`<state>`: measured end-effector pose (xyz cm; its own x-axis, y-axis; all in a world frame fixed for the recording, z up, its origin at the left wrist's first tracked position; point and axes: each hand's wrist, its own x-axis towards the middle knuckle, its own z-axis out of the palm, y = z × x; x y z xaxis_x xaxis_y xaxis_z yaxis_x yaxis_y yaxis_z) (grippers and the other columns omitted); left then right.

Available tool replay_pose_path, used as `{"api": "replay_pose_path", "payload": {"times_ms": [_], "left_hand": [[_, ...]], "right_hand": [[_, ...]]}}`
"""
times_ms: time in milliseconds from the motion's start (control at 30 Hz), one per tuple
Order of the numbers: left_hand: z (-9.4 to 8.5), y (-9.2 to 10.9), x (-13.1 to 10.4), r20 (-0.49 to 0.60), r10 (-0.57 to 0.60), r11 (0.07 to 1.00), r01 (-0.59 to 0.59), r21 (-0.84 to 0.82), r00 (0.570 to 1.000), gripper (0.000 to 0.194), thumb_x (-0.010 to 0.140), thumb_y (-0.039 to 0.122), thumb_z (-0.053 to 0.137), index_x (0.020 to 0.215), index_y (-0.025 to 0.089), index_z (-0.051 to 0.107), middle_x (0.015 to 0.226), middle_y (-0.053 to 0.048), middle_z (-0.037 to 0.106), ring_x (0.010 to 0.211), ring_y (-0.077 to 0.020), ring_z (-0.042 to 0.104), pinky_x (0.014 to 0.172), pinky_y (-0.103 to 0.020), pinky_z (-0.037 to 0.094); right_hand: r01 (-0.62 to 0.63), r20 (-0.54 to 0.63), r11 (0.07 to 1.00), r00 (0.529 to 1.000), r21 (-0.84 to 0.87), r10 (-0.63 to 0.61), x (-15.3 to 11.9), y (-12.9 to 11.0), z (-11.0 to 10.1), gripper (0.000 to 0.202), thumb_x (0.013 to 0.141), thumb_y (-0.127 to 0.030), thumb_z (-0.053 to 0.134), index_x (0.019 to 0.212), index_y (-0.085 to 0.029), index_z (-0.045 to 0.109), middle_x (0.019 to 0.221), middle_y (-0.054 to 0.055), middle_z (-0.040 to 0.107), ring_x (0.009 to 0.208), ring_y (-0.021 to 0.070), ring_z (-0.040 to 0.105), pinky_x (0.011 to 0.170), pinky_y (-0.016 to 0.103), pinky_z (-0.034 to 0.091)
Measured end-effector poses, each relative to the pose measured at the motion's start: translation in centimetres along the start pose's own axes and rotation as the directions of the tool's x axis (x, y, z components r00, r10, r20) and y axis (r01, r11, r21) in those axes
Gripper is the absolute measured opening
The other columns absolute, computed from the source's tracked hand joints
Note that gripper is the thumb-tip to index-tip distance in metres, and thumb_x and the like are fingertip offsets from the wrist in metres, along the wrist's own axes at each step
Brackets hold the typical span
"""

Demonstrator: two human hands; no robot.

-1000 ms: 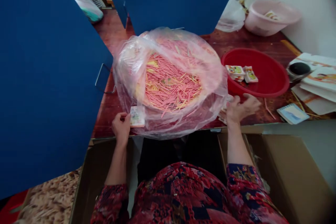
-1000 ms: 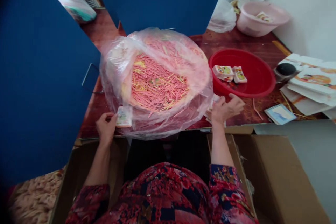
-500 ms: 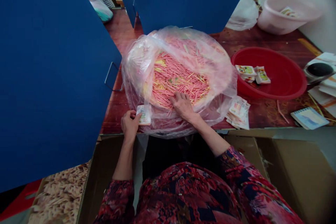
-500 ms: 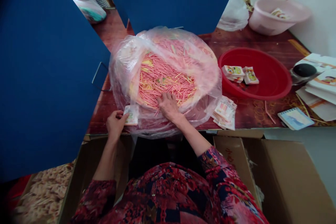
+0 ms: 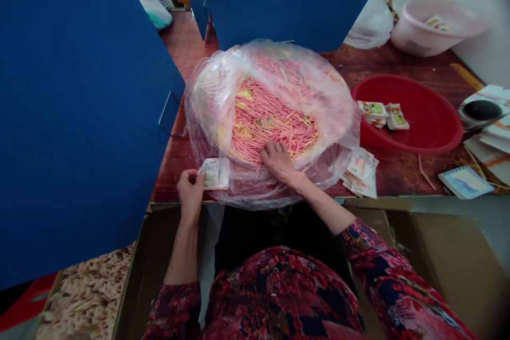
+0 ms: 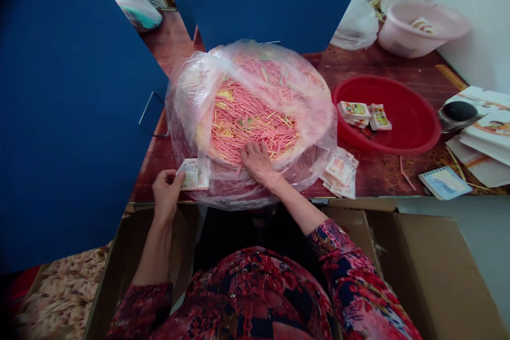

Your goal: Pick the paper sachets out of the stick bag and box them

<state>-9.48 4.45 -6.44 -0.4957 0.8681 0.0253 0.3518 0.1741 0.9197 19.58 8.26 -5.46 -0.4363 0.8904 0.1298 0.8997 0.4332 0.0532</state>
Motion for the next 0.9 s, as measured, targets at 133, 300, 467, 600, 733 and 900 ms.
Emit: {"api": "replay_pose_path", "payload": {"times_ms": [133, 300, 467, 600, 733, 900], "left_hand": [[-0.4, 0.2, -0.2, -0.016, -0.133, 0.975, 0.128, -0.183, 0.991, 0.033, 0.064, 0.038, 0.078, 0.085, 0.016, 0.065, 0.074, 0.002, 0.063, 0.066, -0.0128, 0.057, 0.064, -0.025, 0.045], [-0.4, 1.1, -0.5, 0.083, -0.194, 0.860, 0.210, -0.466, 0.977, 0.045, 0.061, 0.042, 0.086, 0.091, 0.015, 0.066, 0.088, -0.002, 0.072, 0.075, -0.0136, 0.065, 0.076, -0.028, 0.053], [0.1, 3.6, -1.3, 0.126, -0.188, 0.759, 0.226, -0.611, 0.974, 0.047, 0.057, 0.040, 0.092, 0.087, 0.015, 0.065, 0.088, -0.002, 0.074, 0.077, -0.0143, 0.068, 0.081, -0.031, 0.057], [0.9, 5.5, -2.1, 0.212, -0.175, 0.668, 0.274, -0.691, 0.961, 0.043, 0.058, 0.034, 0.094, 0.086, 0.016, 0.067, 0.088, -0.001, 0.075, 0.076, -0.0136, 0.070, 0.085, -0.032, 0.058], [2.7, 7.0, -2.7, 0.362, -0.158, 0.542, 0.387, -0.746, 0.919, 0.034, 0.064, 0.028, 0.092, 0.089, 0.018, 0.069, 0.096, -0.003, 0.077, 0.087, -0.0165, 0.072, 0.091, -0.034, 0.057], [6.4, 8.5, -2.9, 0.466, -0.104, 0.435, 0.462, -0.773, 0.879, 0.020, 0.076, 0.023, 0.083, 0.093, 0.019, 0.072, 0.106, -0.006, 0.078, 0.104, -0.0200, 0.071, 0.099, -0.036, 0.054]], "right_hand": [[0.060, 0.008, 0.998, 0.998, 0.005, -0.061, -0.2, -0.1, 0.1, 0.029, 0.101, -0.012, 0.036, 0.108, -0.009, 0.064, 0.111, 0.019, 0.061, 0.101, 0.0291, 0.049, 0.097, 0.048, 0.033], [0.011, 0.010, 0.998, 1.000, 0.058, -0.012, -0.4, 0.0, 0.6, 0.031, 0.101, -0.011, 0.032, 0.106, -0.010, 0.063, 0.105, 0.018, 0.065, 0.098, 0.0296, 0.053, 0.093, 0.045, 0.032], [-0.179, 0.072, 0.948, 0.983, 0.261, 0.166, 0.5, 0.4, 0.6, 0.023, 0.095, -0.009, 0.038, 0.105, -0.010, 0.058, 0.091, 0.015, 0.069, 0.087, 0.0261, 0.058, 0.092, 0.042, 0.032], [-0.272, 0.098, 0.739, 0.958, 0.616, 0.271, 1.7, 1.2, -0.3, 0.014, 0.097, -0.021, 0.040, 0.102, -0.017, 0.053, 0.075, 0.005, 0.062, 0.070, 0.0206, 0.053, 0.076, 0.034, 0.036], [-0.196, 0.138, 0.247, 0.962, 0.949, 0.234, 2.3, 1.9, -1.6, 0.022, 0.098, -0.040, 0.045, 0.084, -0.023, 0.045, 0.074, -0.001, 0.051, 0.066, 0.0145, 0.046, 0.065, 0.027, 0.036], [-0.335, 0.349, -0.228, 0.937, 0.914, 0.023, 2.1, 1.6, -2.7, 0.038, 0.085, -0.049, 0.065, 0.075, -0.024, 0.037, 0.062, -0.008, 0.035, 0.050, 0.0074, 0.029, 0.048, 0.022, 0.023]]}}
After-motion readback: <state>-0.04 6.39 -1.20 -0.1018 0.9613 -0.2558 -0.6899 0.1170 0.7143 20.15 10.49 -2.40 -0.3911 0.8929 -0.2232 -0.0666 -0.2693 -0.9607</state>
